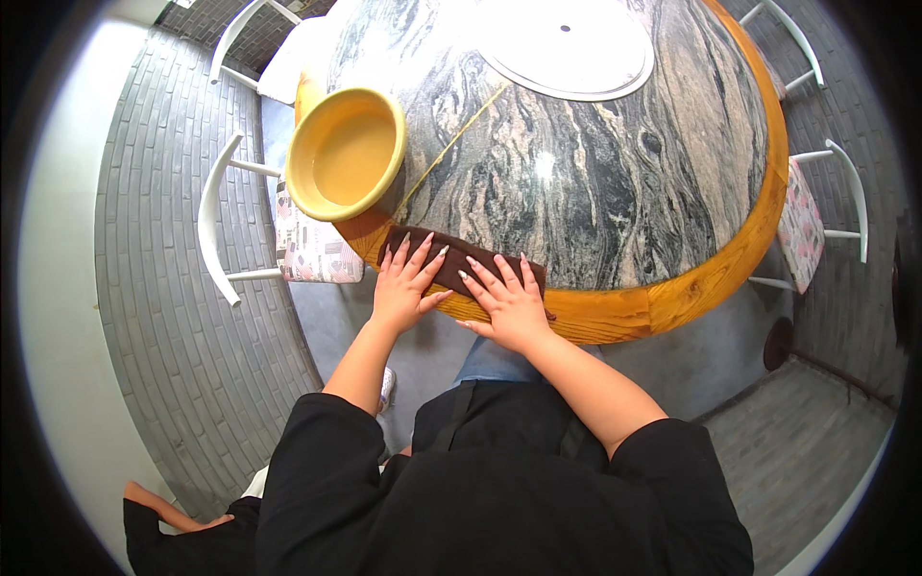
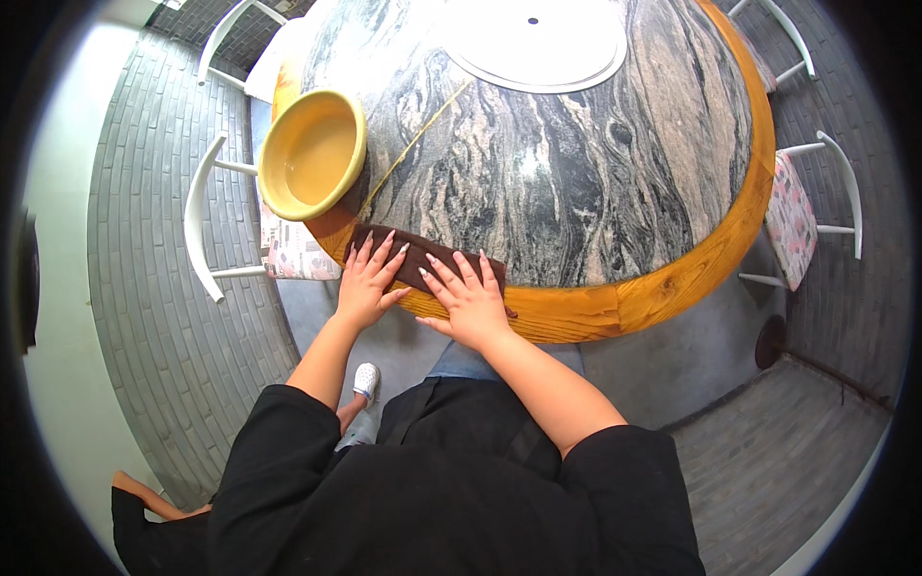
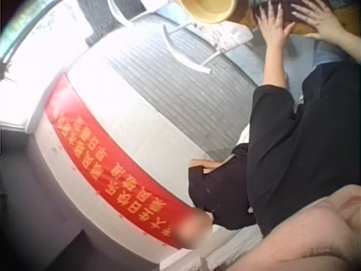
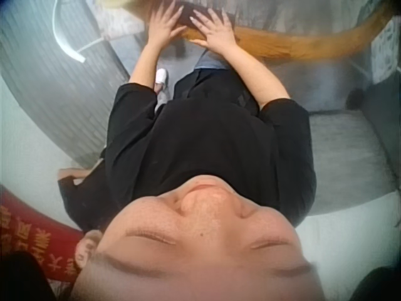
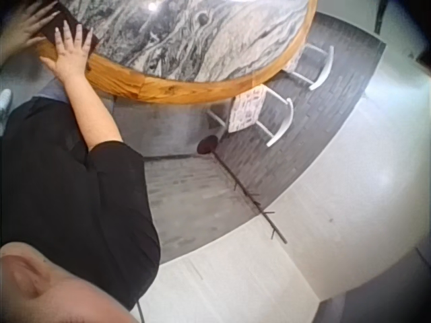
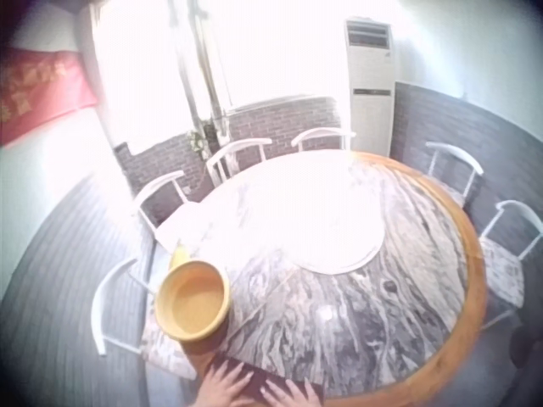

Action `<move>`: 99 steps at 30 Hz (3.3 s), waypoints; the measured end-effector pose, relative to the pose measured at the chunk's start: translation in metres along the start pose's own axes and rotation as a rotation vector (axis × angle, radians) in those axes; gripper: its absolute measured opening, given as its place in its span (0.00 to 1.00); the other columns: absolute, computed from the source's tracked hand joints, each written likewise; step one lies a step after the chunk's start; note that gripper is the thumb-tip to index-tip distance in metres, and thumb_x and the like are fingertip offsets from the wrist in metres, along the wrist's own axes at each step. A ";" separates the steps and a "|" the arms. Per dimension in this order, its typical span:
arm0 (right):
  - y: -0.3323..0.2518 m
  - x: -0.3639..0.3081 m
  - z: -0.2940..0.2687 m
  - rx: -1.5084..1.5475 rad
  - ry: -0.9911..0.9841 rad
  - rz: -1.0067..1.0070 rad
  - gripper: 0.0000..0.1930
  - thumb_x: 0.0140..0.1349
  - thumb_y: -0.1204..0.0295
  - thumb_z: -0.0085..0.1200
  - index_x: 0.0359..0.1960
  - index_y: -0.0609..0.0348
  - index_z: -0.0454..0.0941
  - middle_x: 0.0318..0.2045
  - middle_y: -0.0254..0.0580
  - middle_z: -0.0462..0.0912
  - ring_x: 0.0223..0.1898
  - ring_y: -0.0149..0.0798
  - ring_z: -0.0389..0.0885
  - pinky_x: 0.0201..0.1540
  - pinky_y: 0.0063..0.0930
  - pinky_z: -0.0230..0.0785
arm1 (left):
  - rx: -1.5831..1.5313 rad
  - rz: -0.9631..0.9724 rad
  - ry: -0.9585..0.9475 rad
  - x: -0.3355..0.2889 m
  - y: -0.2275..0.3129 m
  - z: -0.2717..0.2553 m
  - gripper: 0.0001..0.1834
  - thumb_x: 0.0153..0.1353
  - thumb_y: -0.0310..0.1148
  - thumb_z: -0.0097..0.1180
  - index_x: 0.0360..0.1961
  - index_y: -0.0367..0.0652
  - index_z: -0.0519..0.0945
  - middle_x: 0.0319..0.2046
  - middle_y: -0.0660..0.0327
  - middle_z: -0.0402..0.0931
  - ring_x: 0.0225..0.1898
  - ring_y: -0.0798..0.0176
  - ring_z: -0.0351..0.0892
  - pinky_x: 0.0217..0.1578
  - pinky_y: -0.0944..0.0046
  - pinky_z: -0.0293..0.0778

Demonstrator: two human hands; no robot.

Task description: The person wrings a cloth in a basin of water, folds it, and wipes down a dining table and its central turntable with the cloth.

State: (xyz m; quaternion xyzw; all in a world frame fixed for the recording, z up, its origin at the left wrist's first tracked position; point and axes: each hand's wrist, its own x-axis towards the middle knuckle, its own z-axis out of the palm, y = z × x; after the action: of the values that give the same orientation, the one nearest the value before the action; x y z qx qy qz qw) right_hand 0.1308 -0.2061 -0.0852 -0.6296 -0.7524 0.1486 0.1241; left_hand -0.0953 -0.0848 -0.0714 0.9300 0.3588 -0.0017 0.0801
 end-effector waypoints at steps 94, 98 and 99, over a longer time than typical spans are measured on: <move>0.429 0.102 -0.160 -0.186 0.008 -0.262 0.24 0.74 0.52 0.49 0.71 0.29 0.72 0.73 0.20 0.70 0.74 0.37 0.66 0.77 0.48 0.49 | 0.029 -0.445 0.092 0.368 0.245 0.031 0.53 0.58 0.81 0.43 0.80 0.66 0.57 0.81 0.65 0.47 0.81 0.46 0.40 0.77 0.36 0.31; 0.435 0.121 -0.160 -0.180 0.021 -0.285 0.25 0.74 0.51 0.48 0.72 0.30 0.71 0.73 0.20 0.69 0.74 0.37 0.65 0.77 0.48 0.49 | 0.059 -0.490 0.076 0.381 0.240 0.030 0.52 0.59 0.81 0.41 0.80 0.68 0.55 0.82 0.67 0.45 0.81 0.47 0.38 0.78 0.38 0.31; 0.436 0.125 -0.160 -0.189 0.005 -0.278 0.25 0.75 0.50 0.47 0.72 0.31 0.71 0.74 0.20 0.67 0.75 0.37 0.64 0.78 0.48 0.49 | 0.052 -0.501 0.063 0.384 0.239 0.029 0.52 0.60 0.81 0.40 0.81 0.68 0.54 0.82 0.67 0.43 0.82 0.48 0.37 0.78 0.39 0.30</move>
State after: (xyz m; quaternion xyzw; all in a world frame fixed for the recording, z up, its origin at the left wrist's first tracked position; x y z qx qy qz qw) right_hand 0.5657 -0.0011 -0.1027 -0.5287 -0.8426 0.0571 0.0853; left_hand 0.3504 -0.0075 -0.0881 0.8133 0.5803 -0.0018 0.0421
